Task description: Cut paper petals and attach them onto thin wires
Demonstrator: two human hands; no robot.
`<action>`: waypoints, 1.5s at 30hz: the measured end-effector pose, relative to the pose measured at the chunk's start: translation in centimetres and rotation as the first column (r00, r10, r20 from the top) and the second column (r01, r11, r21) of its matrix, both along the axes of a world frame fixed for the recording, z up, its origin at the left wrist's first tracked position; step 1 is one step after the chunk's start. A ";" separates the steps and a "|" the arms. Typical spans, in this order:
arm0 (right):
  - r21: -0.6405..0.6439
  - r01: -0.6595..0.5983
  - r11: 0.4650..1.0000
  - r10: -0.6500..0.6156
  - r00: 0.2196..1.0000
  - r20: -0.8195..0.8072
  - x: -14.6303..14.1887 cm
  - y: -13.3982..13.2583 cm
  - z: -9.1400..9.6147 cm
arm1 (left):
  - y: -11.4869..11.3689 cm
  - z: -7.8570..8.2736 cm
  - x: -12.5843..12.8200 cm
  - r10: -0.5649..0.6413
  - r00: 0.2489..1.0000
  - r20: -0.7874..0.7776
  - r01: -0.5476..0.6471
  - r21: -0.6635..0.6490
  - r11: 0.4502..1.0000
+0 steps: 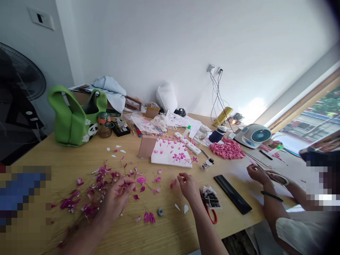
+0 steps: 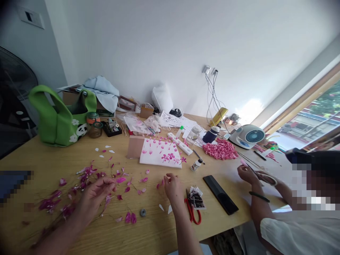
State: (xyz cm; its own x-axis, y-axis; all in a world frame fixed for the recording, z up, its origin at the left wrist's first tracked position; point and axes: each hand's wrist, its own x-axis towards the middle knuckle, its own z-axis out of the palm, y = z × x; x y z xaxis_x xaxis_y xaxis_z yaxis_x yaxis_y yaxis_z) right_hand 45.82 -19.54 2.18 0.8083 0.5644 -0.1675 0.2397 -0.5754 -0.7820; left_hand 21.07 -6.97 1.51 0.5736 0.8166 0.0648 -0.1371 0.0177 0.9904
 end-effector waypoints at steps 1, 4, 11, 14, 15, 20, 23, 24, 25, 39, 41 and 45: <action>0.048 -0.011 0.999 0.011 1.000 0.010 -0.7 0.1 0.5 | 0.0 -0.1 0.0 -0.011 1.000 0.005 0.011 0.030 0.999; 0.164 -0.146 0.976 0.163 0.982 -0.092 -3.9 0.5 2.1 | -0.1 -0.2 0.0 -0.034 0.999 0.010 0.033 0.146 0.989; 0.387 -0.400 0.831 0.548 0.707 -0.447 -9.7 2.8 3.9 | -0.3 0.2 -0.2 -0.031 0.998 -0.047 0.047 0.399 0.916; 0.438 -0.392 0.809 0.578 0.665 -0.473 -9.6 3.3 4.1 | -0.3 0.2 -0.3 -0.068 0.996 -0.064 0.087 0.362 0.928; 0.442 -0.399 0.803 0.588 0.652 -0.479 -9.5 3.4 4.2 | -0.3 0.1 -0.4 -0.085 0.994 -0.066 0.102 0.336 0.936; 0.412 -0.465 0.784 0.621 0.617 -0.484 -9.1 3.4 4.7 | -0.1 -0.3 -0.3 -0.148 0.984 -0.103 0.173 0.301 0.938; 0.395 -0.478 0.784 0.620 0.628 -0.471 -9.2 3.5 4.6 | 0.0 -0.3 -0.2 -0.175 0.977 -0.125 0.206 0.302 0.931; 0.394 -0.475 0.787 0.617 0.634 -0.467 -9.3 3.6 4.5 | 0.0 -0.2 -0.2 -0.191 0.973 -0.126 0.221 0.296 0.929; 0.392 -0.471 0.790 0.612 0.641 -0.463 -9.4 3.7 4.4 | 0.1 -0.1 -0.2 -0.209 0.970 -0.128 0.238 0.289 0.927; 0.396 -0.406 0.823 0.556 0.720 -0.416 -10.6 3.7 4.0 | -0.2 0.7 -0.2 -0.305 0.951 -0.051 0.309 0.129 0.942; 0.401 -0.405 0.821 0.558 0.716 -0.419 -10.6 3.6 4.1 | -0.1 0.6 -0.2 -0.299 0.954 -0.031 0.300 0.169 0.939; 0.432 -0.385 0.815 0.561 0.709 -0.427 -10.7 3.4 4.3 | 0.0 0.6 -0.3 -0.274 0.961 -0.038 0.276 0.221 0.935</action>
State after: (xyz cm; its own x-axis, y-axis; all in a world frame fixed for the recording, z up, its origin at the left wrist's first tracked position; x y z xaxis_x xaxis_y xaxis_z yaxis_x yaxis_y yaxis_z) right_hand 35.15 -16.16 6.48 0.2569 0.9376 -0.2342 -0.0704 -0.2235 -0.9721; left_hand 20.77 -6.94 2.07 0.7748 0.5921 0.2216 -0.1515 -0.1664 0.9744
